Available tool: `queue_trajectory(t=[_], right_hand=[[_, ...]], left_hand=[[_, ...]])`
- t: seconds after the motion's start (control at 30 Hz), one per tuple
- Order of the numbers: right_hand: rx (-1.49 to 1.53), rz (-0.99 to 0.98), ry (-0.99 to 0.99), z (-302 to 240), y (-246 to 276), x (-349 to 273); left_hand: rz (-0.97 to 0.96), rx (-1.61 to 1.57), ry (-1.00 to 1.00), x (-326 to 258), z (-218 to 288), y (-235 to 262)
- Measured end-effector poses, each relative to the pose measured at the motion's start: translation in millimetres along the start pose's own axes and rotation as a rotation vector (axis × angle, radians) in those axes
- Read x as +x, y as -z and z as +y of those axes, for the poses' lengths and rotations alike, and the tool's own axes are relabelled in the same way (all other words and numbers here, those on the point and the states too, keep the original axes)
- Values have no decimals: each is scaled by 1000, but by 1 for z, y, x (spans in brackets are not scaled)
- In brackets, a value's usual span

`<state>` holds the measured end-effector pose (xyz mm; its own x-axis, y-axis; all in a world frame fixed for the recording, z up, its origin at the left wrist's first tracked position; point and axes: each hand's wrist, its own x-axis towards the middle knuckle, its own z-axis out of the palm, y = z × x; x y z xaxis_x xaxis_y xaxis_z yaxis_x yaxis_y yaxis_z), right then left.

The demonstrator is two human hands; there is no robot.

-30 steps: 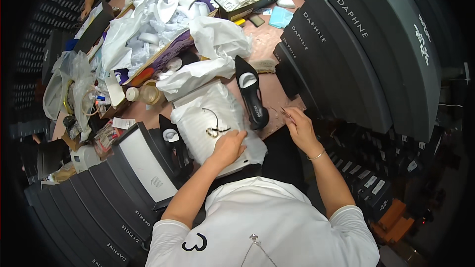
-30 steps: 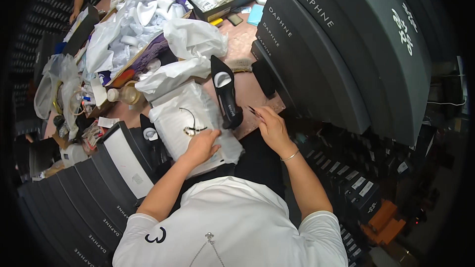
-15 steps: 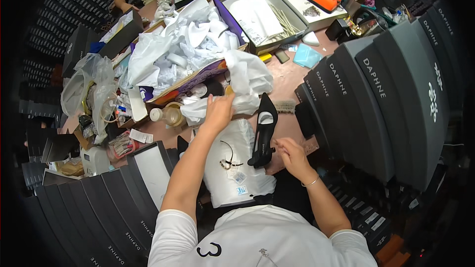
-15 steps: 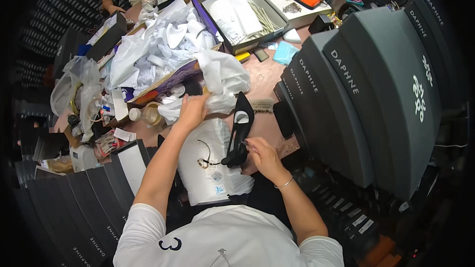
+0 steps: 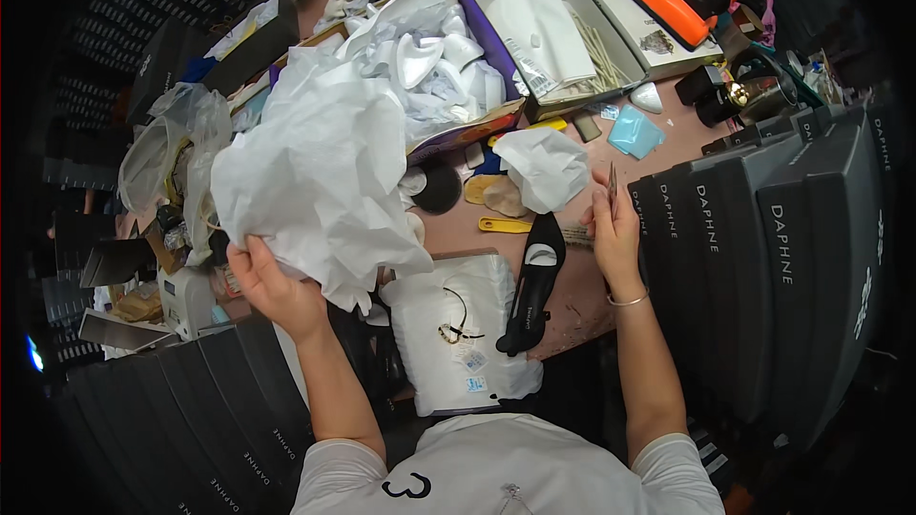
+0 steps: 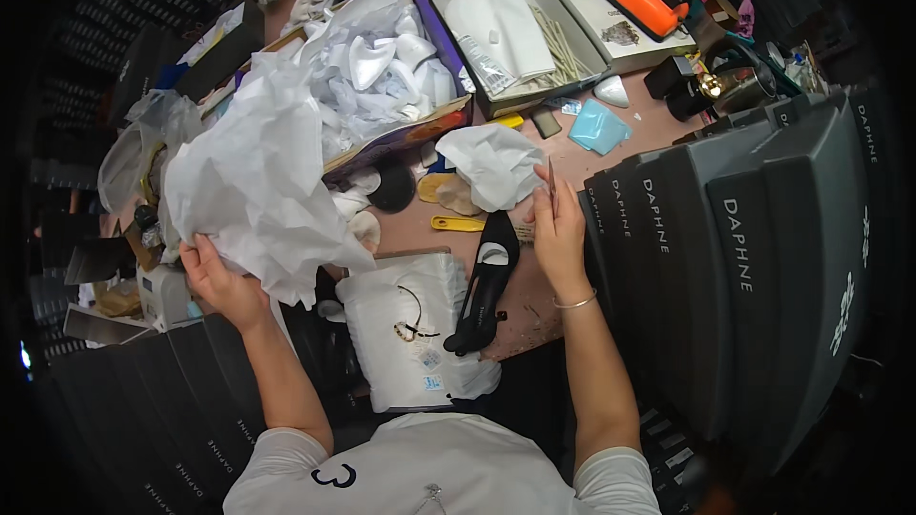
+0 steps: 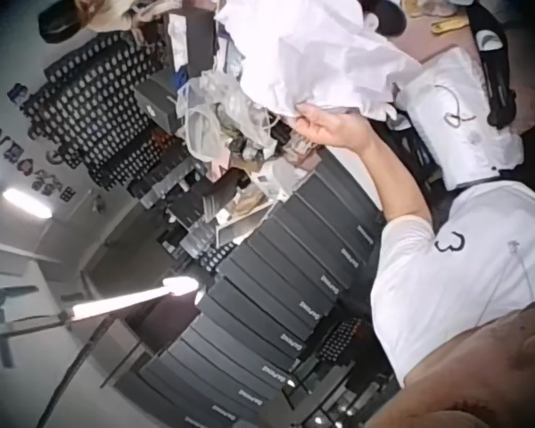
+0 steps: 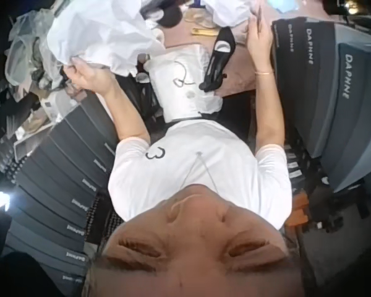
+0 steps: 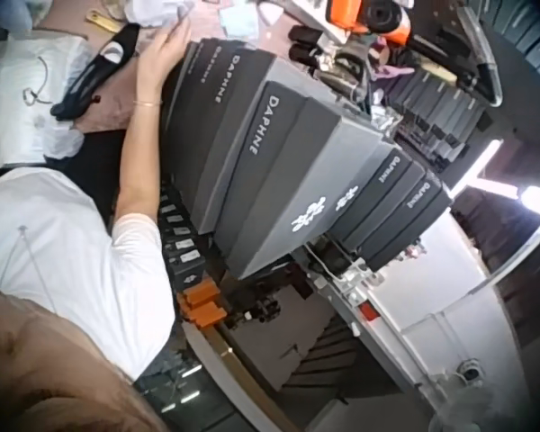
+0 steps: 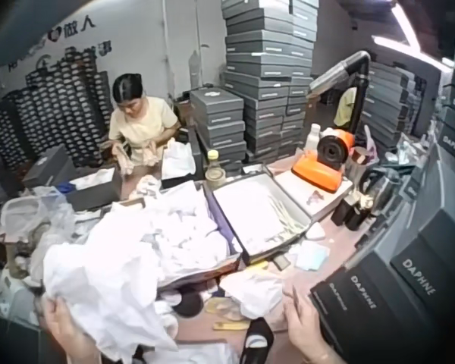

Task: Packaging high-heeled shoes into boxes with tissue paper and organizing the boxes on the workbench.

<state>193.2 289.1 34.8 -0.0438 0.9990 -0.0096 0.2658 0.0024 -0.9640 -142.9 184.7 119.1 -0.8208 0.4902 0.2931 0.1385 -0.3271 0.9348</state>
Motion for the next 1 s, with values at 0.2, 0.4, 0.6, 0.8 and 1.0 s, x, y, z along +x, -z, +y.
queue_trajectory(t=[0.2,0.4,0.6,0.8,1.0], right_hand=[[-404,-131,273,28,-50,42],[-605,211,205,92,-9,49],[-223,118,114,55,3,17],[296,-100,-185,3,-20,-20],[570,-69,-484,-28,-40,-90]], left_hand=[[417,168,-126,-4,34,43],[291,139,-123,-33,31,37],[20,91,-78,-53,-8,19],[-505,83,344,-105,-5,-29],[-947,-93,542,-163,-7,-45]])
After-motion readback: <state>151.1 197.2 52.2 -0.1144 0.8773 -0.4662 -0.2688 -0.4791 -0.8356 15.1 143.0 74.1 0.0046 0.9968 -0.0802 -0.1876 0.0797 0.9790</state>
